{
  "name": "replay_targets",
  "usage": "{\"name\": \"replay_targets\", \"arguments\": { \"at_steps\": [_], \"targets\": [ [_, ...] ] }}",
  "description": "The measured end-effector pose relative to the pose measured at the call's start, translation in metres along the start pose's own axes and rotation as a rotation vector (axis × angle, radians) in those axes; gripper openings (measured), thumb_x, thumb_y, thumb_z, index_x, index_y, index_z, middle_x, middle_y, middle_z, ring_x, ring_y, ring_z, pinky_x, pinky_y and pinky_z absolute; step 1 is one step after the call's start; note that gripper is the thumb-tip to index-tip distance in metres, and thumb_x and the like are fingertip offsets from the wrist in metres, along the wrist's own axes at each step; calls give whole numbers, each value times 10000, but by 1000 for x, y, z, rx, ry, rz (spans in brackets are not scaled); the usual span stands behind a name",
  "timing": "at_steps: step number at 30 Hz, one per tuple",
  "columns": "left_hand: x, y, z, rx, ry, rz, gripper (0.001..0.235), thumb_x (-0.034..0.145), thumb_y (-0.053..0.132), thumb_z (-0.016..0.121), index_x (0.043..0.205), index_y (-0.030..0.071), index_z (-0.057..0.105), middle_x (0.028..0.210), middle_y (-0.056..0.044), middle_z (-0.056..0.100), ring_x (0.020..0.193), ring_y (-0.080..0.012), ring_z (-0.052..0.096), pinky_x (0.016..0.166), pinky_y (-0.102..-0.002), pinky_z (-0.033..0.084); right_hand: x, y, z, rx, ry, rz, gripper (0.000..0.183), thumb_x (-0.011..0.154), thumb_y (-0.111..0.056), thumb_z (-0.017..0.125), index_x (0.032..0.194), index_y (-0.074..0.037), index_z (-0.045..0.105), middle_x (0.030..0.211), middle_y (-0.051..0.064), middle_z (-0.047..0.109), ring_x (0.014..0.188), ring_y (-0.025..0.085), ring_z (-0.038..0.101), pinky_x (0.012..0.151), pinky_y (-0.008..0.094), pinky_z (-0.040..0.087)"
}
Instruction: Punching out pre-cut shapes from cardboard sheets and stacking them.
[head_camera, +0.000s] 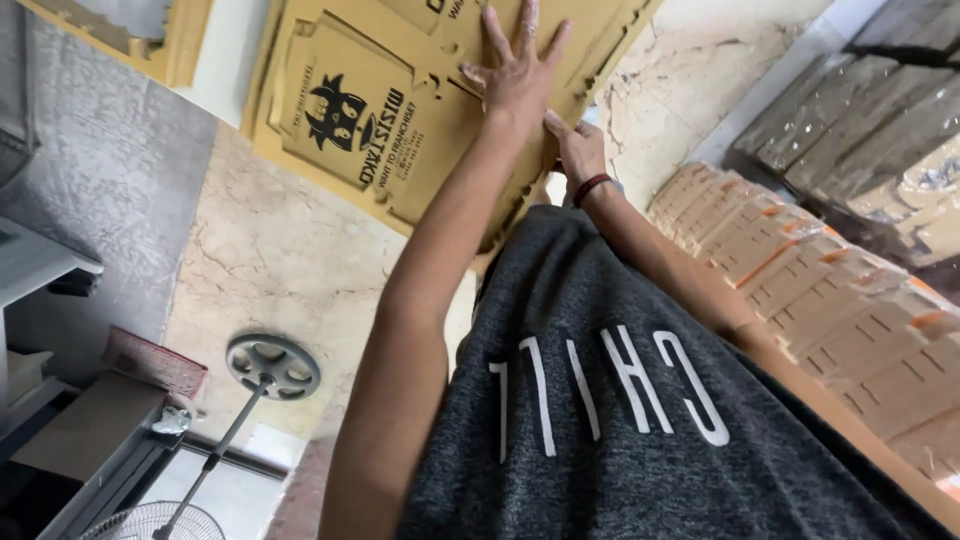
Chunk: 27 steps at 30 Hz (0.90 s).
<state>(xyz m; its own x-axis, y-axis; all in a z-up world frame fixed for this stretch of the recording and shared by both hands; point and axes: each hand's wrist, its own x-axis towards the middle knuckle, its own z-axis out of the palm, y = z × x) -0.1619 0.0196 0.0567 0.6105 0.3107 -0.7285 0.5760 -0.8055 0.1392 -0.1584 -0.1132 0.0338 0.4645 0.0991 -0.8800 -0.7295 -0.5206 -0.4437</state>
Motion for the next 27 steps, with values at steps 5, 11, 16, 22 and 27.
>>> {"name": "replay_targets", "arguments": {
  "at_steps": [5, 11, 16, 22, 27],
  "targets": [
    [-10, 5, -11, -10, 16, -10, 1099, 907, 125, 768, 1657, 433, 28, 1561, -80, -322, 1431, -581, -151, 1076, -873, 242, 34, 20, -1, 73, -27, -64, 295, 877, -358, 785, 735, -134, 654, 659, 13, 596, 555, 135, 500, 458, 312, 437],
    [5, 2, 7, 9, 71, -26, 946, 1000, -58, 499, 1652, 464, 55, 1532, -63, -361, 1404, -607, -183, 1027, -932, 221, 23, 70, 10, -241, 207, -758, 655, 1003, -310, 736, 568, -200, 259, 516, -70, 253, 494, 75, 212, 469, 322, 162],
    [-33, -1, -23, -111, -33, 9, 1007, 908, -65, 605, 1660, 410, 131, 1584, -21, -298, 1451, -526, -190, 1077, -880, 218, 11, 55, -10, -148, -7, -628, 382, 992, -429, 667, 753, -139, 594, 764, -91, 521, 734, 38, 451, 589, 271, 407],
    [-19, -26, -10, -245, 83, 81, 646, 951, 90, 525, 1555, 271, 385, 1683, -18, -43, 1517, -442, -52, 1039, -849, 244, -1, -30, -32, 175, -128, -141, 465, 851, -474, 806, 999, -87, 595, 817, 38, 516, 687, 171, 632, 643, 415, 673],
    [-28, -13, -6, -396, 272, 90, 560, 1016, 502, 567, 1497, 221, 518, 1678, -95, 243, 1537, -456, 141, 1084, -820, 229, 88, -96, -72, 229, -244, -226, 564, 981, -552, 621, 1206, -36, 642, 998, 71, 705, 822, 213, 754, 751, 419, 674]
  ]
}}
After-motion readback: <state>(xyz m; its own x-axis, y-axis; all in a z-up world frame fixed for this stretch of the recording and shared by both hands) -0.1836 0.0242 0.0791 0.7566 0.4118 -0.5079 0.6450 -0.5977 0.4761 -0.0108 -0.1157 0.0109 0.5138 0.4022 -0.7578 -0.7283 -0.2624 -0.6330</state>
